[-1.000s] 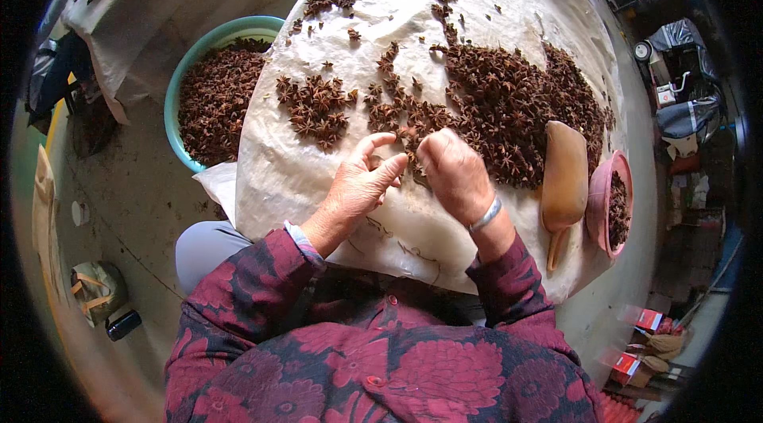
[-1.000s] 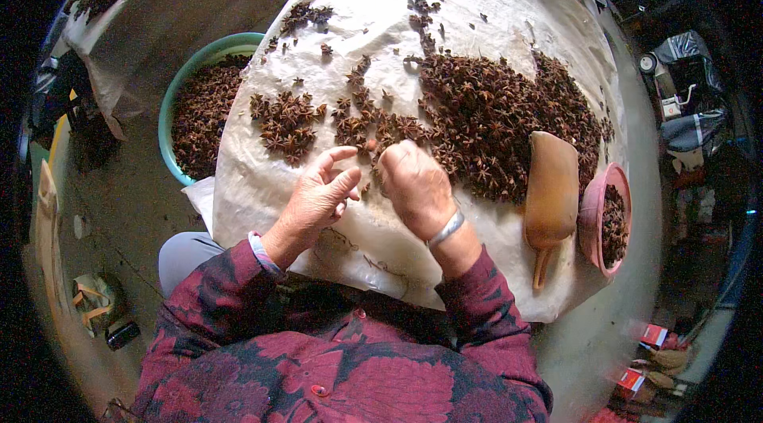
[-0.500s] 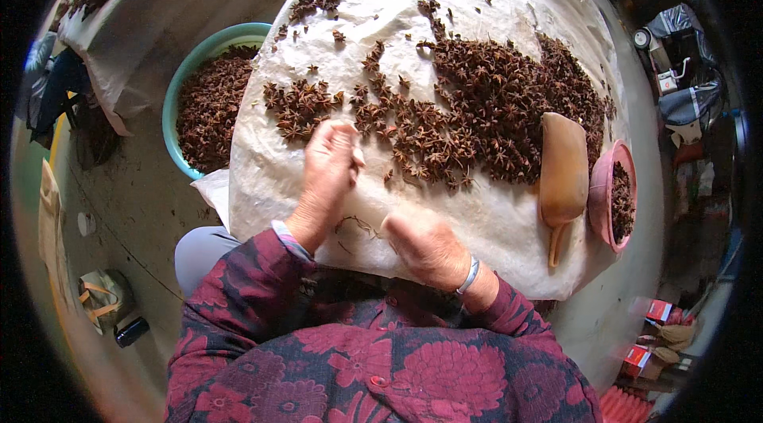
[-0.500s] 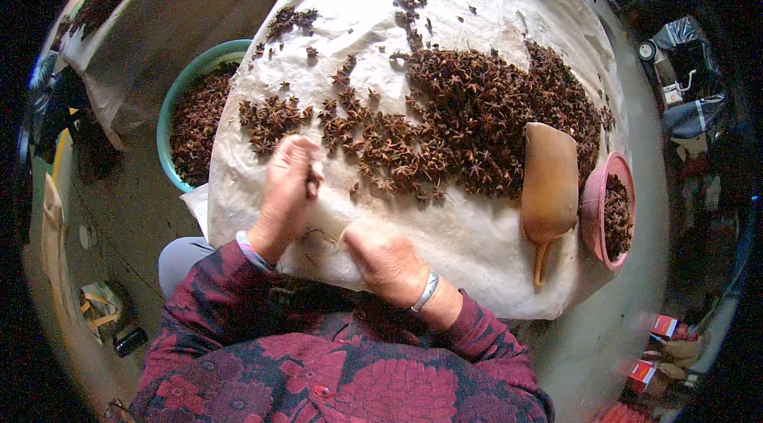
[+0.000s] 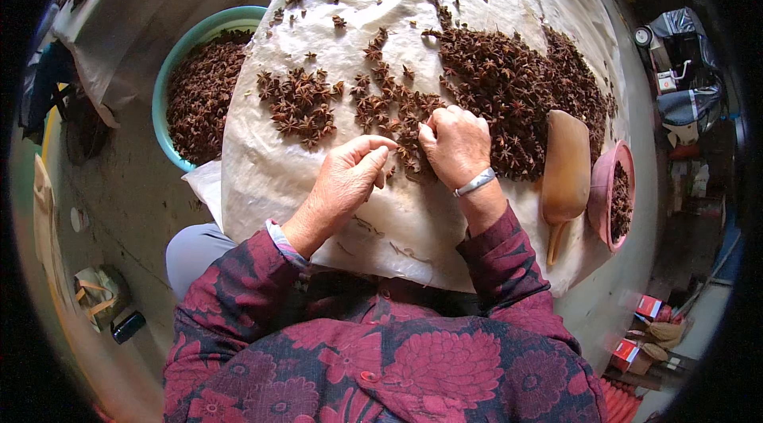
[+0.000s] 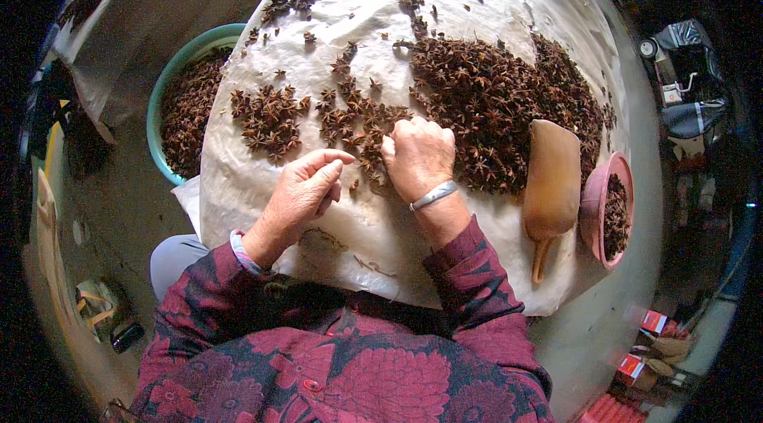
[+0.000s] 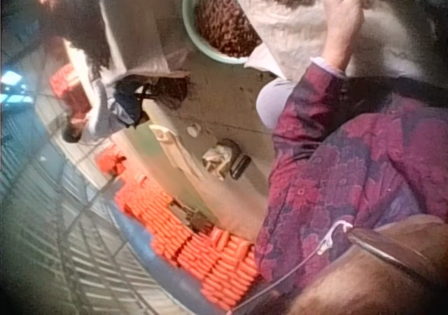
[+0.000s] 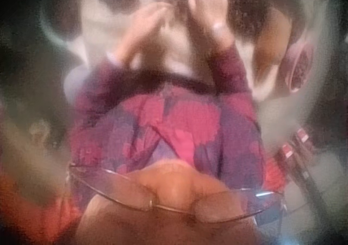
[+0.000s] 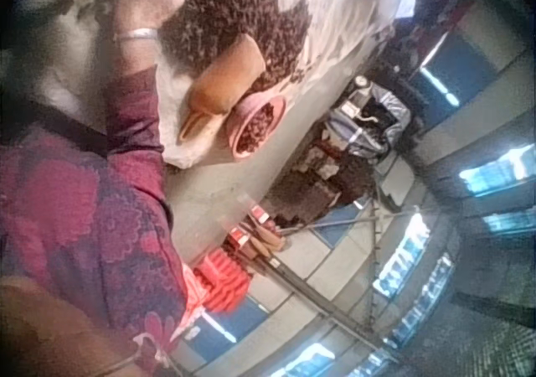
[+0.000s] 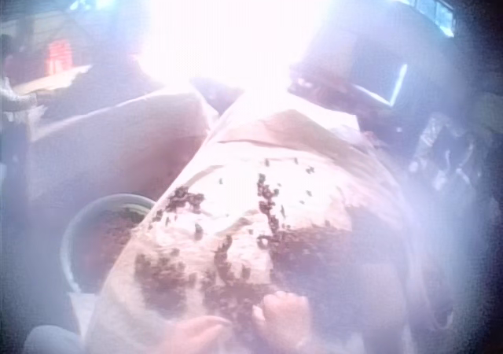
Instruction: The person sits at a low table and sorts star anise by hand, removing stems and debris from the pile. They use a plastic scoop to move the spice and a metal cup to transfer portions, working continuously on the task.
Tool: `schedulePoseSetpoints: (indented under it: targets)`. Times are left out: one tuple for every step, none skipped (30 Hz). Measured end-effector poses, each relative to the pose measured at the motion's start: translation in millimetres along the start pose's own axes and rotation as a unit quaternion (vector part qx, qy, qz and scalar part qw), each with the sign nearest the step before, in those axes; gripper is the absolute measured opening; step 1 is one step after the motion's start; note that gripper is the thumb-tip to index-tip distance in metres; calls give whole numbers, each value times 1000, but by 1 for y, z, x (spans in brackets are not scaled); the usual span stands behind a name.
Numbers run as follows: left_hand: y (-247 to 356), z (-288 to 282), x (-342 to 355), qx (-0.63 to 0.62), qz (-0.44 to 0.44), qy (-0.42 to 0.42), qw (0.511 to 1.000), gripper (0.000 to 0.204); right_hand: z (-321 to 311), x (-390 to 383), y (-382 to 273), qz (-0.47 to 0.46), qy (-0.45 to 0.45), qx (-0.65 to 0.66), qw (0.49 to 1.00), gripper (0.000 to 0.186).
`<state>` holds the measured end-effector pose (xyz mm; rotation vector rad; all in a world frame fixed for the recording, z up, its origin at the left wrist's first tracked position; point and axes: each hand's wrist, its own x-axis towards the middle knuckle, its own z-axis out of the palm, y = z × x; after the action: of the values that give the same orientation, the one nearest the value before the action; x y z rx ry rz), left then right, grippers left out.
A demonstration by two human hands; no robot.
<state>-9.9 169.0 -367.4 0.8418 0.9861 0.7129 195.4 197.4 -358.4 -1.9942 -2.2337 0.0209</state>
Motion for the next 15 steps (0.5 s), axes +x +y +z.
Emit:
schedulePoseSetpoints:
  targets:
    - [0,-1,-1,0,-7,4,1000,24,4,2,-2,16,-21,3,1000,19]
    - [0,-1,-2,-9,-2,14,1000,22,7,1,-4,20,-27,20,999,18]
    - [0,-1,-3,-7,-6,12,1000,22,9,1,-5,24,-32,37,999,17]
    - [-1,-2,-3,-4,-9,11,1000,22,11,0,-6,30,-40,52,997,16]
    - [-2,-1,-3,-2,-13,6,1000,22,11,-1,-8,23,-27,86,996,15]
    - [-3,-1,-2,2,-10,7,1000,23,9,-4,-9,18,-17,119,993,14]
    - [-4,0,-2,5,-5,4,1000,23,8,-5,-11,17,-10,150,988,13]
    - [-6,1,-2,8,-1,2,1000,24,5,-9,-13,-4,22,182,983,11]
    - [-8,4,-1,6,16,11,1000,26,1,-15,-15,-3,9,244,970,11]
    - [-10,7,-1,5,31,19,999,28,-3,-22,-18,-1,-4,304,953,11]
    - [-12,10,-2,5,39,24,999,29,-7,-30,-20,8,-23,361,932,11]
    - [-13,10,-3,27,39,7,999,34,-11,-39,-22,9,-53,406,912,10]
    - [-15,10,-5,33,48,-13,998,34,-15,-49,-23,-18,-54,441,896,9]
    - [-16,11,-7,43,53,-32,997,34,-17,-58,-25,-31,-49,446,893,8]
    - [-18,12,-9,53,66,-56,995,34,-19,-66,-27,-45,-46,458,887,8]
